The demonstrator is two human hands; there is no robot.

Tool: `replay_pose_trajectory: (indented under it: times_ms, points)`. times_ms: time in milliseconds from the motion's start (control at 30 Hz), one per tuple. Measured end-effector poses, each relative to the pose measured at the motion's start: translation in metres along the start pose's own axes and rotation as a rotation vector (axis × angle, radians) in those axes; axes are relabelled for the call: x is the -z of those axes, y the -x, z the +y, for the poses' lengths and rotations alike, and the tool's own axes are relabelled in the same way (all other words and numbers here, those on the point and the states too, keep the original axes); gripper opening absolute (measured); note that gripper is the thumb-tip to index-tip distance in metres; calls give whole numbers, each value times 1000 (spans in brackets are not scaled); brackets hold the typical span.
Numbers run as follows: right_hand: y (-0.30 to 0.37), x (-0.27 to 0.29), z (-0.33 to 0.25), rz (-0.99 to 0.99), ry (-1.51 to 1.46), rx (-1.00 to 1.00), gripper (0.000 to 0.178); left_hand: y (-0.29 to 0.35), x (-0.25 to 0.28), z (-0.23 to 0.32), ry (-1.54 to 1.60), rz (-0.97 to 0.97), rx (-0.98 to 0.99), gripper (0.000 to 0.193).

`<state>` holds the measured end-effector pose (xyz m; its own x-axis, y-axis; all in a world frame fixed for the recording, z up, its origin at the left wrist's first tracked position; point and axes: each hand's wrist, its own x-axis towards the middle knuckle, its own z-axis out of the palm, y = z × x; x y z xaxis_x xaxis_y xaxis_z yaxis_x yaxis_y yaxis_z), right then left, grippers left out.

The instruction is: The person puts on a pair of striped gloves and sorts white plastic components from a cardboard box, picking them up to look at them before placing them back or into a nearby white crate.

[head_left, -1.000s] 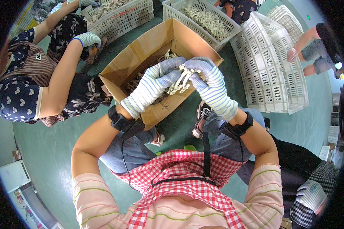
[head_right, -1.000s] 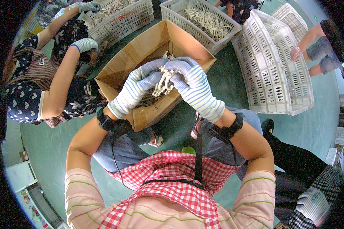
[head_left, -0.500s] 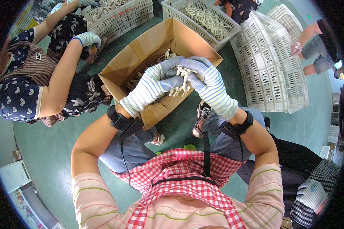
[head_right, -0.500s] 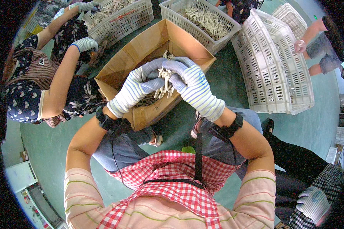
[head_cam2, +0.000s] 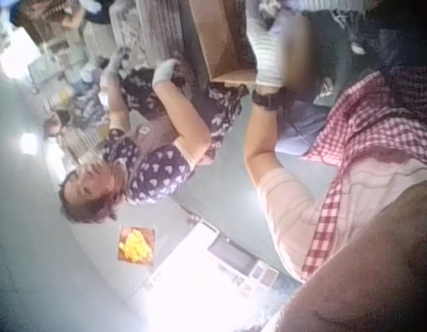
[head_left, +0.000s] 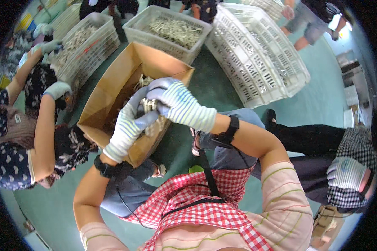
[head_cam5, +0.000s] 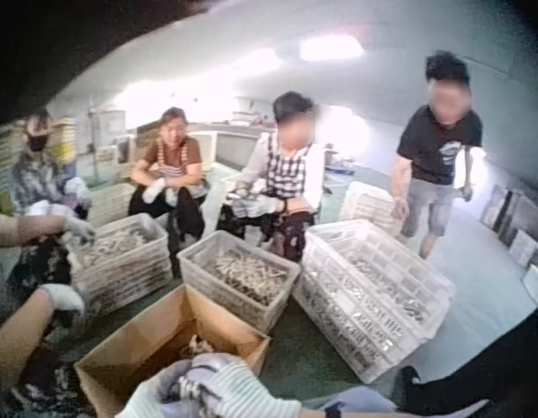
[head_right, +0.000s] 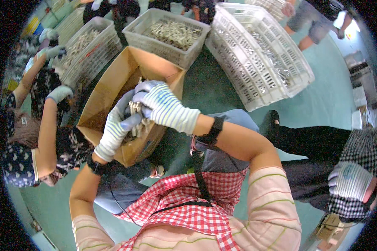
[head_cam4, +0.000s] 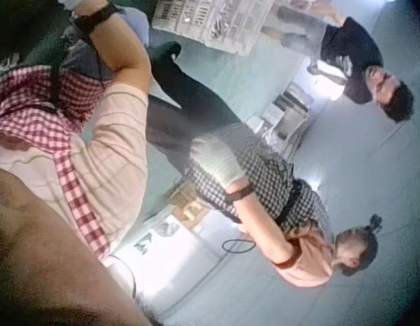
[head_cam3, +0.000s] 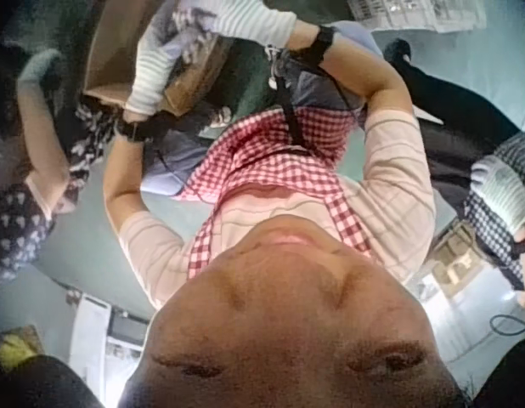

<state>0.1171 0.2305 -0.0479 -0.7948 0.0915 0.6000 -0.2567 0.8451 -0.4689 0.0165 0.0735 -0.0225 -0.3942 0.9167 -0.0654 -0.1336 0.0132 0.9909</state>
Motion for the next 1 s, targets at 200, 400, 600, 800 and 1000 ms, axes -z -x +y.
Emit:
replay_pose_trajectory:
  times_ms: [200,400,600,800,1000]
  points:
    - [2,0,-1,6,36,-51,24,-5,-5,-14,-13,-6,-58,66]
    - [6,-4,7,-104,8,-147,33,-5,-4,-6,25,-24,-6,63]
    - [16,-4,12,-319,-475,-310,52,-1,3,-8,42,-46,49,66]
    - [13,10,-9,-337,-875,-519,54,4,6,1,156,-115,108,70]
    - [8,7,-5,-465,-1052,-545,40,5,9,1,101,-134,140,67]
